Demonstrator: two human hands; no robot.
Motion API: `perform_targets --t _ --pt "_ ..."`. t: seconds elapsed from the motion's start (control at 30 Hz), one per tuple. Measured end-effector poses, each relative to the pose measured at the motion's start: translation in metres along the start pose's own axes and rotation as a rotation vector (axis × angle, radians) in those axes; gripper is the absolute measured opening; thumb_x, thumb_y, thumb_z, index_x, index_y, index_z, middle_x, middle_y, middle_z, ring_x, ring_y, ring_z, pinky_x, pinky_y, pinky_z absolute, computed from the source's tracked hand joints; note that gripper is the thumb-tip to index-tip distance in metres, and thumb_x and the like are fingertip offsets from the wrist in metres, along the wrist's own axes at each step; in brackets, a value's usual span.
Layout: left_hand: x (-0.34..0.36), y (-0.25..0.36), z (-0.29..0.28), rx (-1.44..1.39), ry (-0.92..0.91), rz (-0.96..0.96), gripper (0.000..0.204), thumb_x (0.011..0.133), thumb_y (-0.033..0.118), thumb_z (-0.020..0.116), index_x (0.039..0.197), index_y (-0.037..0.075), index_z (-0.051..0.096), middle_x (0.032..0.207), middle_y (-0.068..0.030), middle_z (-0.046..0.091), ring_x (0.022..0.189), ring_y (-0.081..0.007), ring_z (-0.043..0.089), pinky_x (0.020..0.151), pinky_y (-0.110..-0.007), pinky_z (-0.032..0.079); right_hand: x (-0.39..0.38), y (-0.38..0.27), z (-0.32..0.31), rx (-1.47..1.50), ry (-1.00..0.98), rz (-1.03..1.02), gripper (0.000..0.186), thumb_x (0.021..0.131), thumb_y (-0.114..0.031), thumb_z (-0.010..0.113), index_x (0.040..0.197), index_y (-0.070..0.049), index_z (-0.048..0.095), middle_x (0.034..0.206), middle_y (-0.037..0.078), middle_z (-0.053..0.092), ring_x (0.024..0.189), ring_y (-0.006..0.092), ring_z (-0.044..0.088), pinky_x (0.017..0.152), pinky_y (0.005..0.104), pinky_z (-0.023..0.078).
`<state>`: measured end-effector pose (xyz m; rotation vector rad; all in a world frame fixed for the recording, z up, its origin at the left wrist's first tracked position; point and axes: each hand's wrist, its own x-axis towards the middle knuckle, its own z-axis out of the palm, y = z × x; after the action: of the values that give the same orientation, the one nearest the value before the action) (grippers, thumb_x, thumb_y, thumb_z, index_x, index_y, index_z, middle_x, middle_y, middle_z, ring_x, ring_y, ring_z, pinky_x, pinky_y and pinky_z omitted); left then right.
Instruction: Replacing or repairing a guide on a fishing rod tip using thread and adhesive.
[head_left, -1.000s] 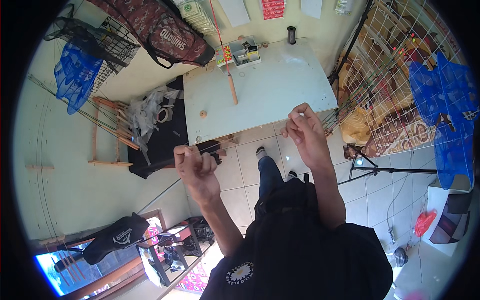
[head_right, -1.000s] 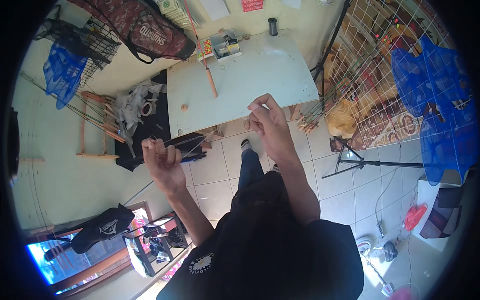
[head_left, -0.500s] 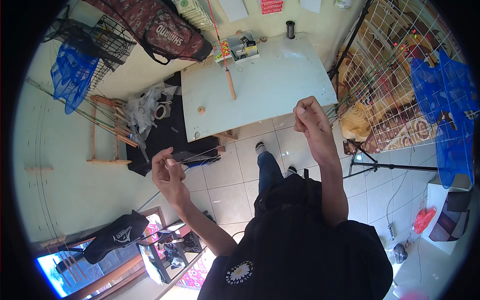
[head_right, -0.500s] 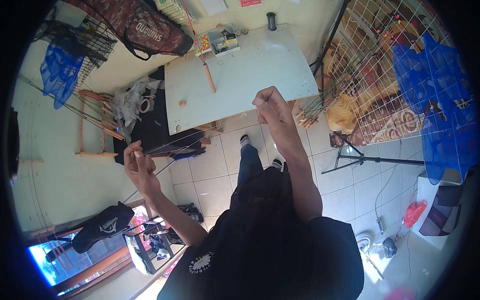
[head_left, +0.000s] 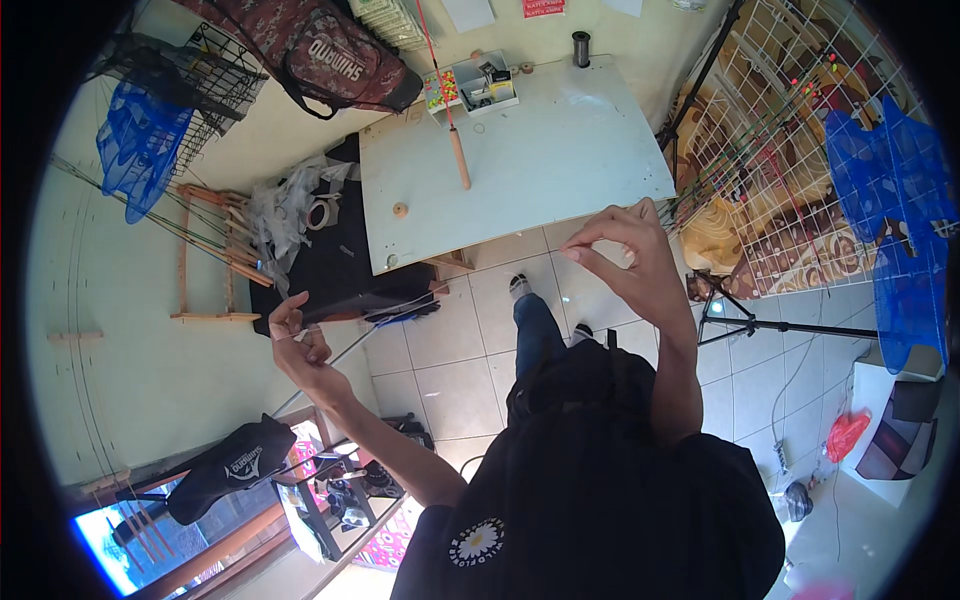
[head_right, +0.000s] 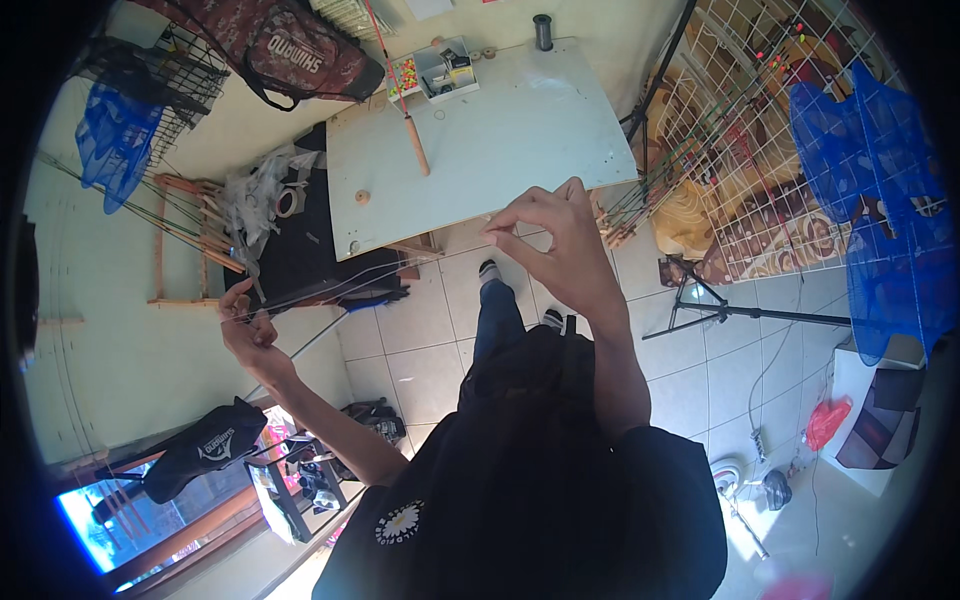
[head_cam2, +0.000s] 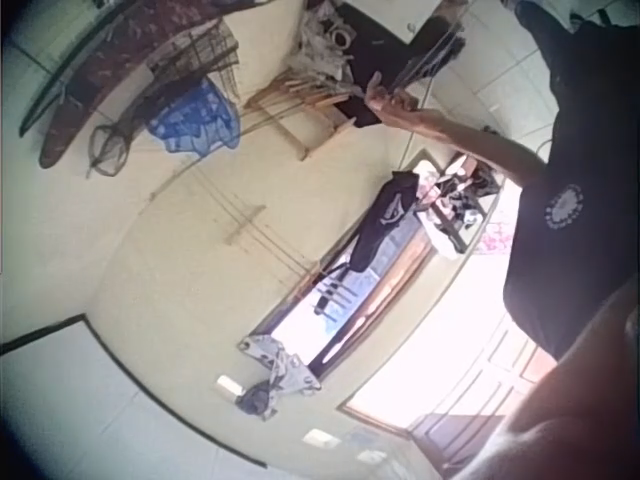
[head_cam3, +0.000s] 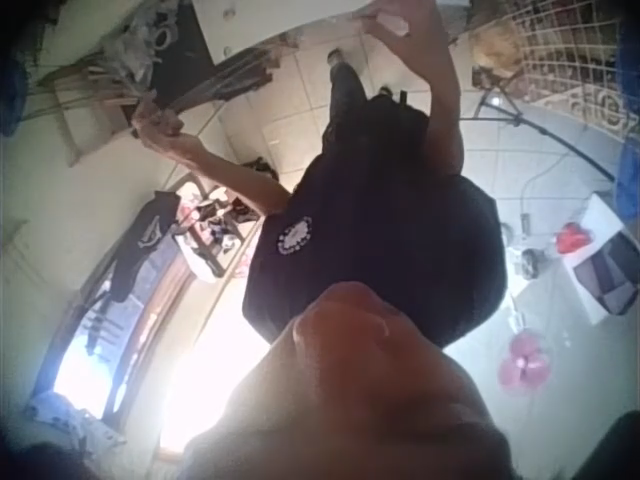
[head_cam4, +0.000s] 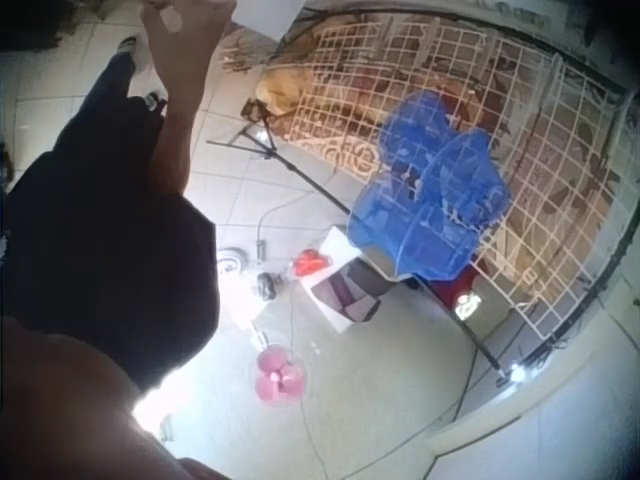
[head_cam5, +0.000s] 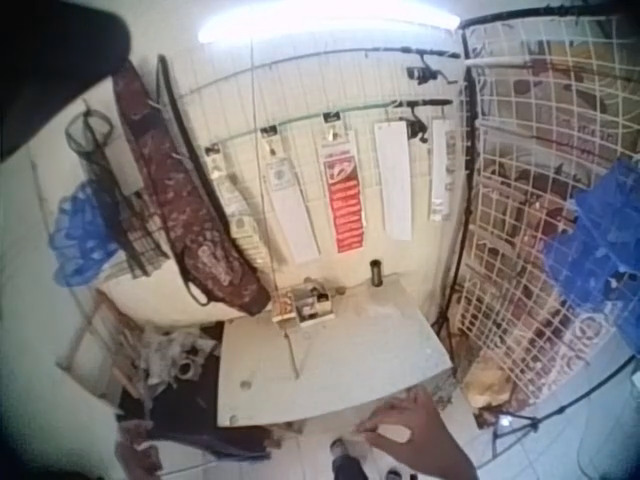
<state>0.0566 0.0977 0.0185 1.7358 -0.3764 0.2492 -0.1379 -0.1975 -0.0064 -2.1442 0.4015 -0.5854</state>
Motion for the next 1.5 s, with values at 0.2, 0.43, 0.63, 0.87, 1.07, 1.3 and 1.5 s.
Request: perform_targets --t 0.2,0.43,0.63,0.87,1.07,1.3,1.5 --pt "0.007 0.001 -0.018 0.003 0.077 -0.042 0.046 0.099 0.032 0.028 0.103 -0.002 0.059 0.087 -0.0031 0.043 0.048 0.0013 0.019 0.042 -0.015 0.011 0.004 0.013 -0.009 0.029 -0.007 0.088 0.014 0.081 -0.023 0.071 0.085 -0.010 0.072 0.073 0.000 0.057 0.075 0.0170 0.036 0.077 0.0307 0.031" --pt "0.007 0.011 -0.016 -0.058 0.204 -0.071 0.034 0.091 0.021 0.035 0.083 -0.002 0.058 0.085 -0.0051 0.046 0.049 0.0004 0.019 0.041 -0.014 0.012 0.005 0.030 -0.017 0.191 0.104 0.102 0.011 0.082 -0.017 0.071 0.086 -0.008 0.072 0.069 -0.001 0.054 0.069 0.0118 0.038 0.067 0.0250 0.032" --pt "0.018 -0.014 -0.049 0.013 0.151 0.166 0.039 0.085 0.009 0.042 0.054 0.007 0.019 0.075 -0.0087 0.042 0.050 -0.0053 0.023 0.037 -0.015 0.014 0.013 0.084 -0.039 0.251 0.318 0.217 0.013 0.084 -0.015 0.072 0.091 -0.004 0.072 0.062 -0.009 0.036 0.056 0.0011 0.028 0.051 0.0203 0.021" --pt "0.031 -0.031 -0.068 -0.104 0.290 -0.007 0.025 0.088 0.024 0.048 0.077 0.008 0.031 0.080 -0.0038 0.038 0.047 -0.0045 0.024 0.037 -0.019 0.008 0.013 0.123 -0.058 0.217 0.582 0.257 0.016 0.085 -0.016 0.072 0.089 0.000 0.071 0.059 -0.010 0.035 0.053 -0.0001 0.029 0.049 0.0191 0.021" --pt "0.041 -0.039 -0.118 -0.068 0.423 -0.107 0.025 0.094 0.033 0.041 0.081 0.011 0.042 0.080 -0.0015 0.044 0.044 -0.0029 0.024 0.037 -0.020 0.008 0.011 0.140 -0.064 0.189 0.555 0.297 0.017 0.086 -0.016 0.071 0.086 0.001 0.071 0.058 -0.009 0.042 0.053 0.0001 0.032 0.049 0.0194 0.024" --pt "0.046 -0.008 -0.090 0.066 0.504 -0.053 0.027 0.099 0.033 0.039 0.082 0.012 0.045 0.079 -0.0006 0.044 0.044 -0.0033 0.024 0.039 -0.021 0.009 0.002 0.173 -0.069 0.066 0.621 0.309 0.028 0.086 -0.027 0.072 0.083 0.001 0.070 0.063 -0.005 0.055 0.056 -0.0001 0.040 0.050 0.0183 0.028" --pt "0.046 -0.010 -0.131 0.288 0.466 0.012 0.042 0.095 0.048 0.038 0.104 0.006 0.041 0.092 -0.0020 0.043 0.057 -0.0056 0.027 0.049 -0.021 0.017 0.005 0.205 -0.071 0.190 0.681 0.241 0.030 0.085 -0.029 0.073 0.072 -0.002 0.067 0.056 -0.010 0.033 0.052 0.0014 0.026 0.049 0.0229 0.018"
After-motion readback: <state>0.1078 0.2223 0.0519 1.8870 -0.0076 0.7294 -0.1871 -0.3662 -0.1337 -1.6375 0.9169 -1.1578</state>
